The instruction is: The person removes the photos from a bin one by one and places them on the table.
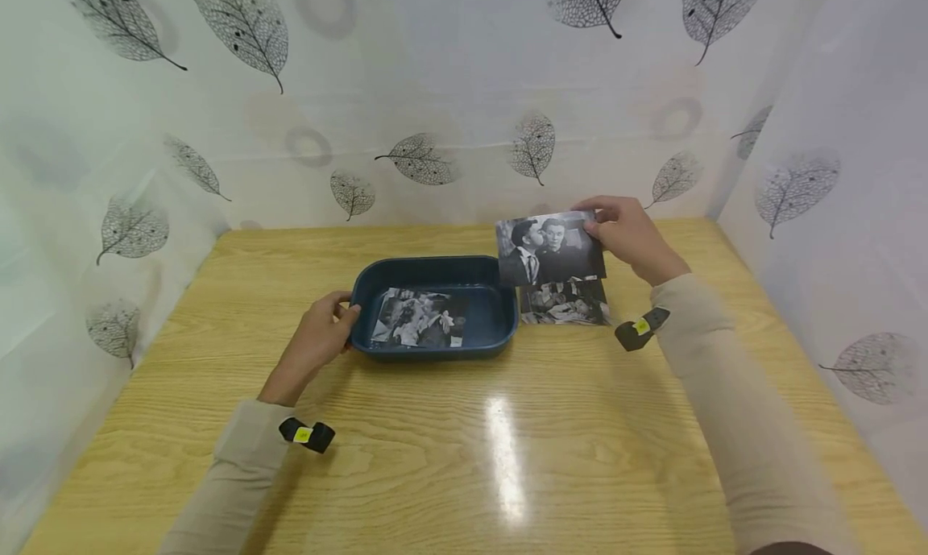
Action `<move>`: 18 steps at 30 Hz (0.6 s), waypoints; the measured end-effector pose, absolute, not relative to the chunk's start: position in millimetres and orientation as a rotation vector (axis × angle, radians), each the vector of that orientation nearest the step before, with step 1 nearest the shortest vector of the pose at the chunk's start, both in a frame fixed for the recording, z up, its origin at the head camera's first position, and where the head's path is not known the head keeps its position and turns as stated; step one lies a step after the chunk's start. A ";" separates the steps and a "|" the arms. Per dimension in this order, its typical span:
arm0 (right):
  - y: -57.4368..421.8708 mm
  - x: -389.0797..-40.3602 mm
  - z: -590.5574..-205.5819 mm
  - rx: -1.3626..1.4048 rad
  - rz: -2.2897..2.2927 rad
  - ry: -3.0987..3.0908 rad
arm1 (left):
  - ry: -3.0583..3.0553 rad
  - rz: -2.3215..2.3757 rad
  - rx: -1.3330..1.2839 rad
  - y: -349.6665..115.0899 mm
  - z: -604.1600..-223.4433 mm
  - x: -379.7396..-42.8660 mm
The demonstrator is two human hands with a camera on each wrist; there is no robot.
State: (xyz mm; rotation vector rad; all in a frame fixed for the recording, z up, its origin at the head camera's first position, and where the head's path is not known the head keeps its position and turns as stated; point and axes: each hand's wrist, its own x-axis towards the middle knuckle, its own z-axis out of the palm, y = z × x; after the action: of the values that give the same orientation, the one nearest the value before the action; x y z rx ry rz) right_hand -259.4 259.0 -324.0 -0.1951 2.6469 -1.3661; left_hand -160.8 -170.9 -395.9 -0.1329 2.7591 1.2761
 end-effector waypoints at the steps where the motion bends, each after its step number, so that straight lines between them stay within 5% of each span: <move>1: 266.0 -258.8 -325.1 -0.181 -1.353 2.655 | 2.759 1.275 -0.131 -171.2 -396.6 -160.9; 18: 367.6 -247.2 -358.8 -0.026 -1.222 2.700 | 2.771 1.248 -0.119 -171.2 -397.5 -161.7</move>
State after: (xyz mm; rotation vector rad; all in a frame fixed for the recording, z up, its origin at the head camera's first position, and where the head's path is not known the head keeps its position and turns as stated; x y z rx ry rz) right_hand -247.2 367.6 -358.8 -0.0264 2.6996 -1.2221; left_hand -161.7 -171.2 -397.5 -0.1193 2.7710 1.2484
